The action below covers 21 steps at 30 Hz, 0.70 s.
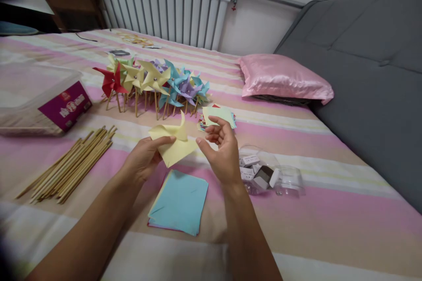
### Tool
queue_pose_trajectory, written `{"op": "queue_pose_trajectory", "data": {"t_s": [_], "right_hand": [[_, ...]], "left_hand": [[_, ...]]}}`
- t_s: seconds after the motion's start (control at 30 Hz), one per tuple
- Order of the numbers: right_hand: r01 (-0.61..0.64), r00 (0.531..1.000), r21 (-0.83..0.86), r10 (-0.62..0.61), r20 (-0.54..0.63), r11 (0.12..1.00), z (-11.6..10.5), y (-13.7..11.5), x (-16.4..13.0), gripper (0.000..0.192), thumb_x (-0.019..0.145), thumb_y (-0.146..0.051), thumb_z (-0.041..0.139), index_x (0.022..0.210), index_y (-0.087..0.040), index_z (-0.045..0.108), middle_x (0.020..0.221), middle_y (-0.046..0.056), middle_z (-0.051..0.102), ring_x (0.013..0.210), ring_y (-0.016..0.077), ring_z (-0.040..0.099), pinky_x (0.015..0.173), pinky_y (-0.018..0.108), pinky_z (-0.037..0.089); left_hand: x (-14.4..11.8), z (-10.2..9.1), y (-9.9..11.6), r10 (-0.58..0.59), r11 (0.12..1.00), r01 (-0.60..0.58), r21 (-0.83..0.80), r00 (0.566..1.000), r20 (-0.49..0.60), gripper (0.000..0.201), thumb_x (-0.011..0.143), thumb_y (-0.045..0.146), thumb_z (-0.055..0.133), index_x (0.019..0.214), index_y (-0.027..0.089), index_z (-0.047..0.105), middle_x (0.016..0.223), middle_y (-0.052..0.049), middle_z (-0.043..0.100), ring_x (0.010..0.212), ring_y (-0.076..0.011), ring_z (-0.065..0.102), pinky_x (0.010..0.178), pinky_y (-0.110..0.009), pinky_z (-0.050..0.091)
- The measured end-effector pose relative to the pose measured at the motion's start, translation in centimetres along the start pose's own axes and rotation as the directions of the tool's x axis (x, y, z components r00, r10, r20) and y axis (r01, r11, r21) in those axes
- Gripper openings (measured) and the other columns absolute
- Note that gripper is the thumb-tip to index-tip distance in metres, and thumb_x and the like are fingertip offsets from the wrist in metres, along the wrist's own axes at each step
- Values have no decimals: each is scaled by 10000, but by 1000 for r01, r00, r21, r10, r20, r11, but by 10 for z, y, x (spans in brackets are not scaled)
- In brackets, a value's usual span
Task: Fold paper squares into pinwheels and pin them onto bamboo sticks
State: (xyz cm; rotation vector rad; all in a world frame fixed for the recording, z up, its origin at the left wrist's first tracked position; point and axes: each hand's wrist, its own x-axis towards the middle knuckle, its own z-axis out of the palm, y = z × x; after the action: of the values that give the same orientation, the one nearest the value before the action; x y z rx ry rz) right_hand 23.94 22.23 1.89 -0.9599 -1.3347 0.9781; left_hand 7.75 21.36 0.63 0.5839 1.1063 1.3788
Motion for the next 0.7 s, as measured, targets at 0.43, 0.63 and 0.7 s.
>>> {"op": "queue_pose_trajectory", "data": {"t_s": [0.43,0.63,0.7], "right_hand": [[148,899,-193,-51,435,970,11,8,-9,280,757,-163,605,1000,-273,692,900,8,717,702,143,661,663,288,524],[157,926,-160,-89,368,975,10,9,-7,154,718,-205,685,862,-232,732,837,25,729,685,146,667,613,247,532],[121,939,-132,-71,336,984,11,10,-7,130,697,-238,714,825,-229,735,793,19,727,656,140,662,591,238,526]], "left_hand": [[-2,4,6,-99,967,108,-230,994,53,120,614,80,683,722,126,661,719,-33,672,609,-127,596,563,-219,489],[-3,4,5,-70,976,82,-202,995,65,146,610,94,688,754,111,664,734,-38,673,634,-129,600,577,-217,482],[-4,4,4,-31,983,43,-181,997,68,138,609,122,702,743,108,667,728,-38,672,645,-130,599,592,-217,478]]}}
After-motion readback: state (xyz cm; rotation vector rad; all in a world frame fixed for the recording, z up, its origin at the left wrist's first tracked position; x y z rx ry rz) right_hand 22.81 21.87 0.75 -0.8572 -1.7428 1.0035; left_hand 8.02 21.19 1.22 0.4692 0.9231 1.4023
